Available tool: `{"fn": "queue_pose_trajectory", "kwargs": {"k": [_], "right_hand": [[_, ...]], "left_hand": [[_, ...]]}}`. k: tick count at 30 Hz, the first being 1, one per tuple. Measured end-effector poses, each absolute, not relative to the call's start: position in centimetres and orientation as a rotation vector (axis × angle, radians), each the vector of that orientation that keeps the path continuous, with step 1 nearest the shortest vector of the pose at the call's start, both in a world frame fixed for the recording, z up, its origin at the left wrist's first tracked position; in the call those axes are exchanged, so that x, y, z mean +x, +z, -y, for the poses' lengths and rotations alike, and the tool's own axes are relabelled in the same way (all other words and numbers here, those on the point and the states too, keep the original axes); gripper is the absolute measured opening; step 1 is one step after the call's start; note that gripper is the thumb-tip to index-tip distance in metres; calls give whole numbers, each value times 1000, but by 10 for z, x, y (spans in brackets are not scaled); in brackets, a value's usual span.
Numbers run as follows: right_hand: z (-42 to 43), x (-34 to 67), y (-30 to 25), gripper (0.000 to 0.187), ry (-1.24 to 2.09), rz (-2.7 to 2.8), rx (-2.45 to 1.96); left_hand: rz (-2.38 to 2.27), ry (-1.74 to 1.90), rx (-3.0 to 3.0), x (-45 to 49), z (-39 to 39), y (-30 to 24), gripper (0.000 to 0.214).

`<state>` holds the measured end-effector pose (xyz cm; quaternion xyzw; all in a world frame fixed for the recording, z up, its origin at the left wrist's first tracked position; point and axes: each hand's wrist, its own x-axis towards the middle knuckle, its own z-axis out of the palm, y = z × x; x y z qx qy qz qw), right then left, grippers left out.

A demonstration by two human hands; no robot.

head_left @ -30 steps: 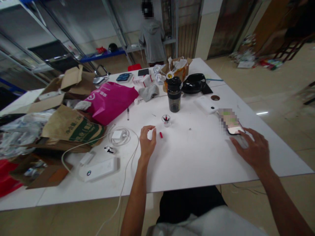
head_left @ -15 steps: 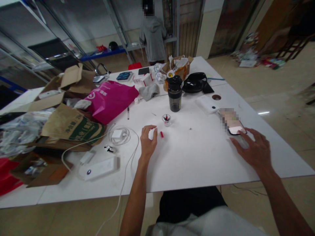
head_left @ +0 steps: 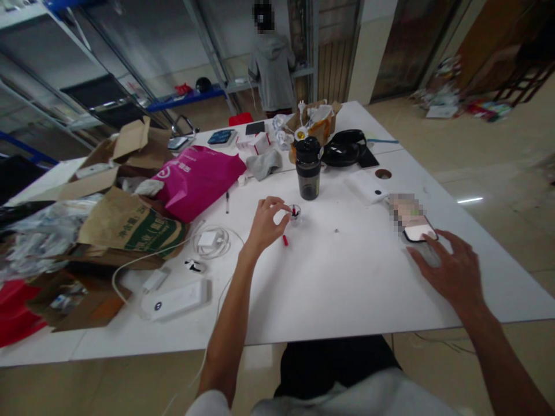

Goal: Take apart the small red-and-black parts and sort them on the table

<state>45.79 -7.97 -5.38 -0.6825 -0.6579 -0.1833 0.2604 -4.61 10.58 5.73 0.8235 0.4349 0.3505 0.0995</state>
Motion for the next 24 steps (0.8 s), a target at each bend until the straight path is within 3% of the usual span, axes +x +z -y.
{"fn": "queue_pose_trajectory", "kwargs": {"k": [8, 24], "right_hand": [[79, 455, -52, 54, -532, 1767, -1825], [80, 457, -54, 56, -470, 1760, -1827]], "left_hand": [[-1213, 637, 2544, -43, -142, 57, 9], [-1261, 704, 2528, -56, -150, 47, 9]]}}
